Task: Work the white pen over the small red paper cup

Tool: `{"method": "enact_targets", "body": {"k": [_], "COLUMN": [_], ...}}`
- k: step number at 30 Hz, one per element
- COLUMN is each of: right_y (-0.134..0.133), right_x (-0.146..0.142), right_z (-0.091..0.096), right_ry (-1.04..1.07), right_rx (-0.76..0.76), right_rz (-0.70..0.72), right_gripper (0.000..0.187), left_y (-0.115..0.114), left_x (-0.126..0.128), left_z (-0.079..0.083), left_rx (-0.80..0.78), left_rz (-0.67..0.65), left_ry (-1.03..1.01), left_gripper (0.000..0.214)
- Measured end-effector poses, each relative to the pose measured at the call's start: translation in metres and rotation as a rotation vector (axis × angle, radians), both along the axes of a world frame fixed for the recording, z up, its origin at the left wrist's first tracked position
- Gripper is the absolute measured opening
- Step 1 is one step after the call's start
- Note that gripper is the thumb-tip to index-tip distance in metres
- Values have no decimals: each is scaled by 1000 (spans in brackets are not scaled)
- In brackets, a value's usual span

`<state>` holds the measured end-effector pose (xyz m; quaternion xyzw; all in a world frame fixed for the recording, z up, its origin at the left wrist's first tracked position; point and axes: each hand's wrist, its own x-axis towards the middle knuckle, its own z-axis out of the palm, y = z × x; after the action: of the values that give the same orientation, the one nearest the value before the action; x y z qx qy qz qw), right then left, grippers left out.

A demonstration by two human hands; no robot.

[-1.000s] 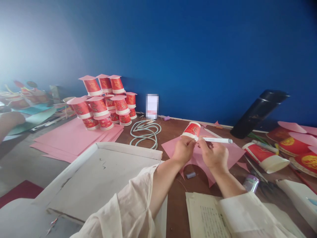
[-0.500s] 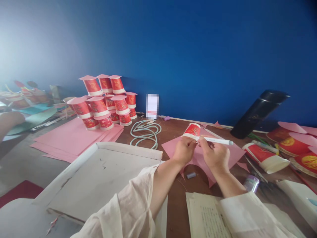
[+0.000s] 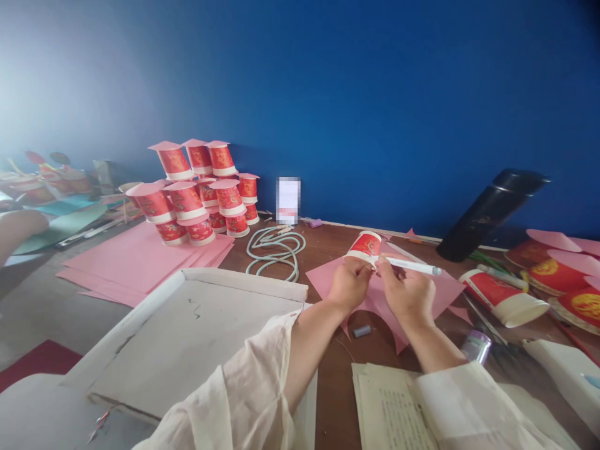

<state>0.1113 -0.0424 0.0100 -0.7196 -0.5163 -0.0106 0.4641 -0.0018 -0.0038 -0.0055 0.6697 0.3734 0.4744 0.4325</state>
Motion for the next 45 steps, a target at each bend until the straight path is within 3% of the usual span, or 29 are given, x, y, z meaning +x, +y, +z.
{"method": "enact_targets", "body": {"k": [14,23,34,45], "right_y": [-1,-3,-1,-2], "right_x": [0,-2,-1,0], "right_z": [2,5,3,2], "right_ry": [7,58,2,45], "right_rx": [41,-58,86,28], "right_rz": [39,41,26,60], "right_gripper": [37,47,39,46], "left_y": [0,2,-1,0], "left_x": [-1,1,0,1], "left_z": [-1,-4,-2,-4], "left_rx": [5,16,42,49], "left_rz": [11,27,25,40], "left_ry": [51,71,72,90], "left_gripper": [23,24,23,26]}}
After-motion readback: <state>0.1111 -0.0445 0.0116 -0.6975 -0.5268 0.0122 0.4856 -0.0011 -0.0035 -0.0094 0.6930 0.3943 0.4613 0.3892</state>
